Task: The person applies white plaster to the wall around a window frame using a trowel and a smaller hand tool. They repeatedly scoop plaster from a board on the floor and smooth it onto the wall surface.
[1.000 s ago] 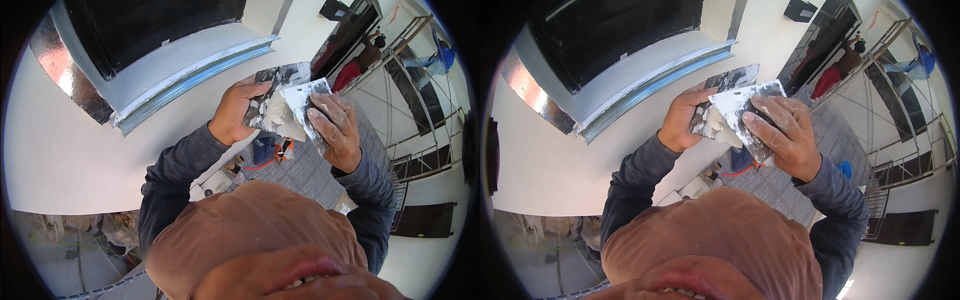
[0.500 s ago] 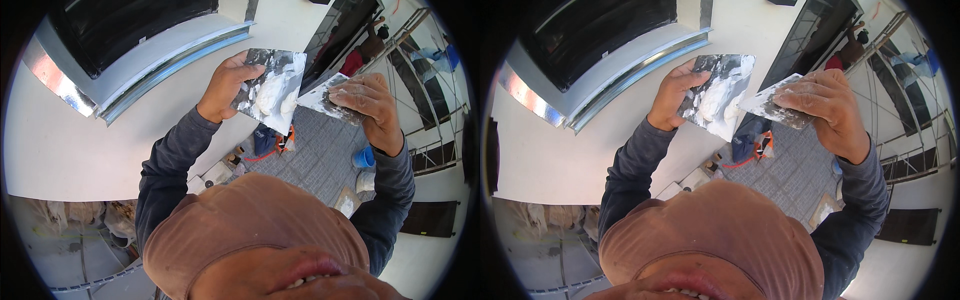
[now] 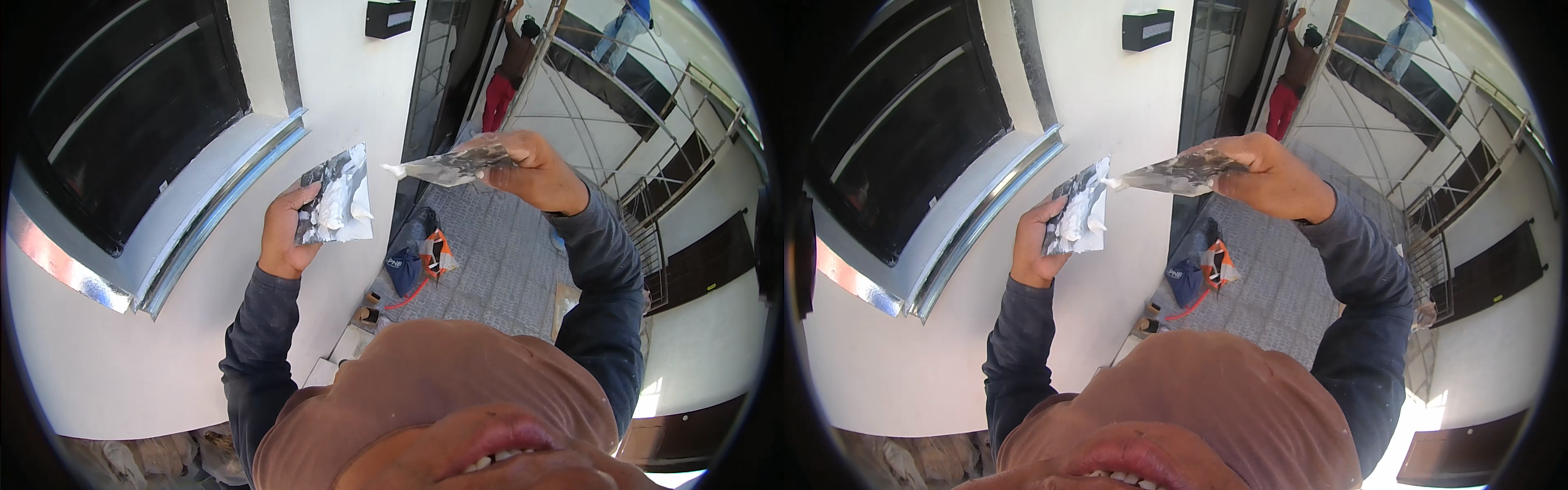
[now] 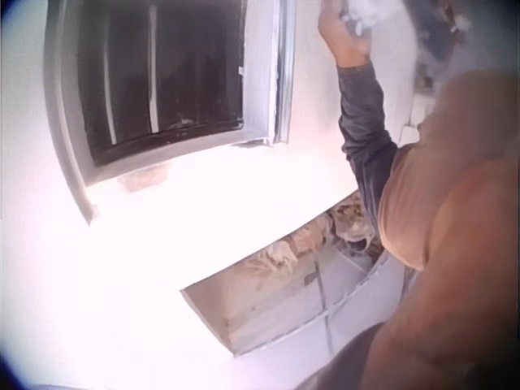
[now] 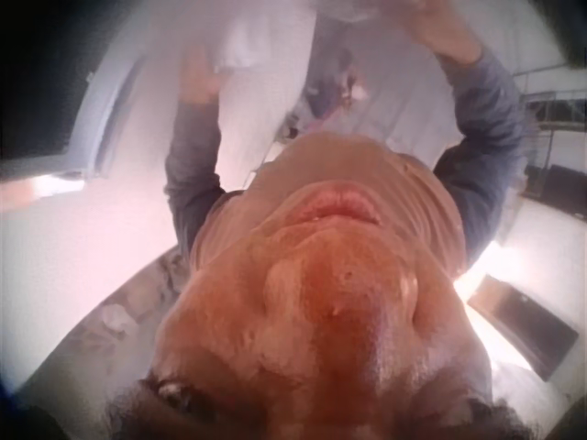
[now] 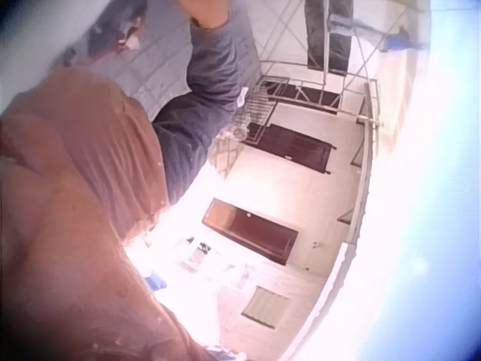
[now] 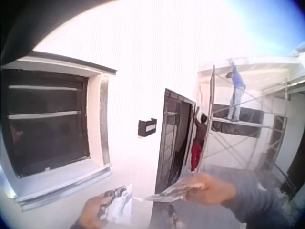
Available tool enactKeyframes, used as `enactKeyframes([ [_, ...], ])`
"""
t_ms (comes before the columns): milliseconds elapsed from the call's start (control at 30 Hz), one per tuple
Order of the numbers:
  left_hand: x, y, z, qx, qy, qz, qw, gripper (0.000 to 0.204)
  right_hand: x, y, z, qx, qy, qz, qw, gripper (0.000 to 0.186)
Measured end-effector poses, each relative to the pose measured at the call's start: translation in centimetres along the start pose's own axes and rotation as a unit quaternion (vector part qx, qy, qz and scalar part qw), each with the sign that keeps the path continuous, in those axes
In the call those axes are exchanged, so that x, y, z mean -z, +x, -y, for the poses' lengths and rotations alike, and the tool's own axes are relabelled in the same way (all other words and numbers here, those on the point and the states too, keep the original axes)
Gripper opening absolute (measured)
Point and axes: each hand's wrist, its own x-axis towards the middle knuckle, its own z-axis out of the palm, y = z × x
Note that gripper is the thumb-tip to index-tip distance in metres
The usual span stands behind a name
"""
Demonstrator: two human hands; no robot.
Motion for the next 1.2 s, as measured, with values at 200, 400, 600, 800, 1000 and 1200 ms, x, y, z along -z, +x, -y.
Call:
enactKeyframes([
  [200, 3.0, -1.0, -3.6, 0.061, 0.260, 0.039, 0.963, 0.039, -2.1, 3.4, 0.5, 0.118, -0.149, -0.149, 0.970, 0.050],
  [400, 5.1, -1.9, -7.3, -0.024, 0.531, 0.093, 0.842, 0.044, -2.3, 12.1, 4.0, 0.272, -0.706, -0.278, 0.592, 0.049],
  [600, 7.2, -1.3, -7.8, -0.086, 0.694, 0.081, 0.710, 0.042, -2.3, 22.4, 5.6, 0.214, -0.873, -0.270, 0.346, 0.056],
  [800, 9.2, -1.3, -7.0, -0.112, 0.674, 0.087, 0.725, 0.041, -1.6, 27.7, 7.0, 0.197, -0.916, -0.264, 0.228, 0.061],
  [1000, 9.0, -1.4, -7.1, -0.127, 0.655, 0.098, 0.739, 0.039, -2.3, 29.1, 7.5, 0.170, -0.922, -0.274, 0.212, 0.052],
  [1200, 8.2, -1.7, -7.5, -0.102, 0.668, 0.081, 0.732, 0.040, -3.5, 29.1, 8.8, 0.133, -0.898, -0.211, 0.363, 0.050],
])
